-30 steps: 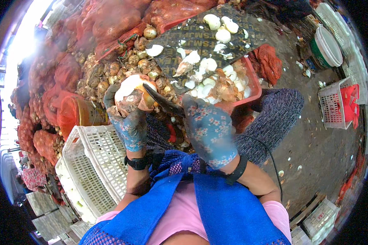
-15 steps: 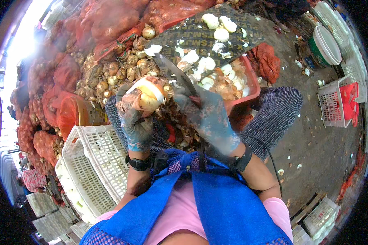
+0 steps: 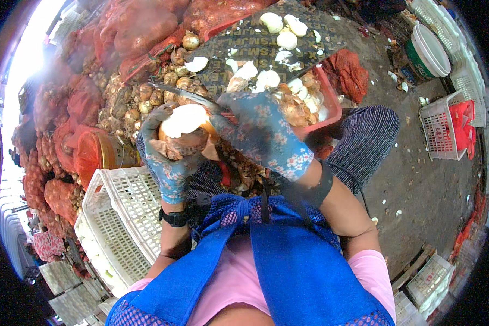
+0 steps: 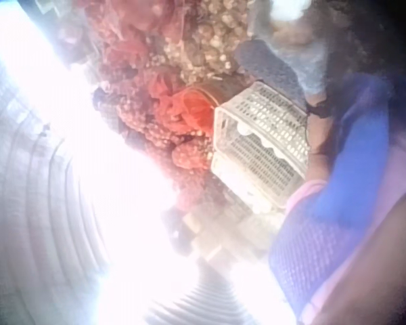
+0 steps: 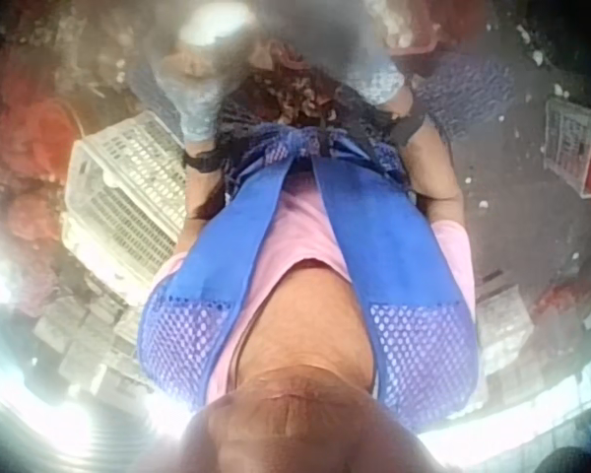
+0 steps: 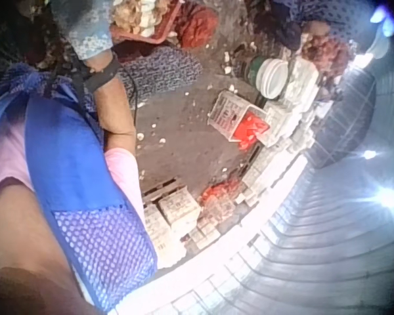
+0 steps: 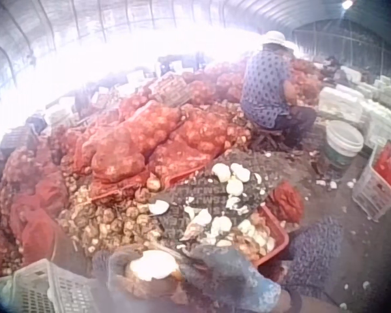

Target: Peeling onions using a knife in a processing facility.

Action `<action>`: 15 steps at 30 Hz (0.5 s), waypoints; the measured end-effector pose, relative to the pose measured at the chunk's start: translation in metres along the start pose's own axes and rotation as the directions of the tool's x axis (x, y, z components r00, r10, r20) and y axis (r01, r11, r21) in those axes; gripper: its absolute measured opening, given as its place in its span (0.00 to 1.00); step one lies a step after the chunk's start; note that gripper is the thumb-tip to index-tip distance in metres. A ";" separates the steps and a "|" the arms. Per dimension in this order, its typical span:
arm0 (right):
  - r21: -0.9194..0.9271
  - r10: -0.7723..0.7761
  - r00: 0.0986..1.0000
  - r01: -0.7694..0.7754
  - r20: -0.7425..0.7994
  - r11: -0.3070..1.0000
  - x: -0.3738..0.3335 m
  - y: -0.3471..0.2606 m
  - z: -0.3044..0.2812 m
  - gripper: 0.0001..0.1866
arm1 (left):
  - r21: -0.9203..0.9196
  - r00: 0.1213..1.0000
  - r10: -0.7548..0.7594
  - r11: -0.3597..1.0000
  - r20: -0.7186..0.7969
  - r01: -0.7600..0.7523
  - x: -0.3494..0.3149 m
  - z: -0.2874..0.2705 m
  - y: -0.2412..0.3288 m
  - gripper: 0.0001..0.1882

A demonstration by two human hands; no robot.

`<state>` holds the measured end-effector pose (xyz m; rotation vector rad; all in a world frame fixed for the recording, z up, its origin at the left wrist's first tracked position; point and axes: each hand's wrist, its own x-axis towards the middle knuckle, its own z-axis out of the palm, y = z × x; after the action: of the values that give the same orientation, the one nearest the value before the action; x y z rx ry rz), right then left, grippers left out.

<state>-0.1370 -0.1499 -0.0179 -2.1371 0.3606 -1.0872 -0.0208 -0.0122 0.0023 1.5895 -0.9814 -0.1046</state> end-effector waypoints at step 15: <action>0.511 0.608 0.654 -0.747 0.450 0.425 0.005 -0.013 -0.010 0.11 | -0.725 0.916 -0.383 0.598 0.115 0.341 -0.008 0.014 -0.007 0.33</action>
<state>-0.1431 -0.1476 -0.0019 -1.2012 0.5808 -0.3861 -0.0304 -0.0181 -0.0114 0.9853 -0.4386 -0.6664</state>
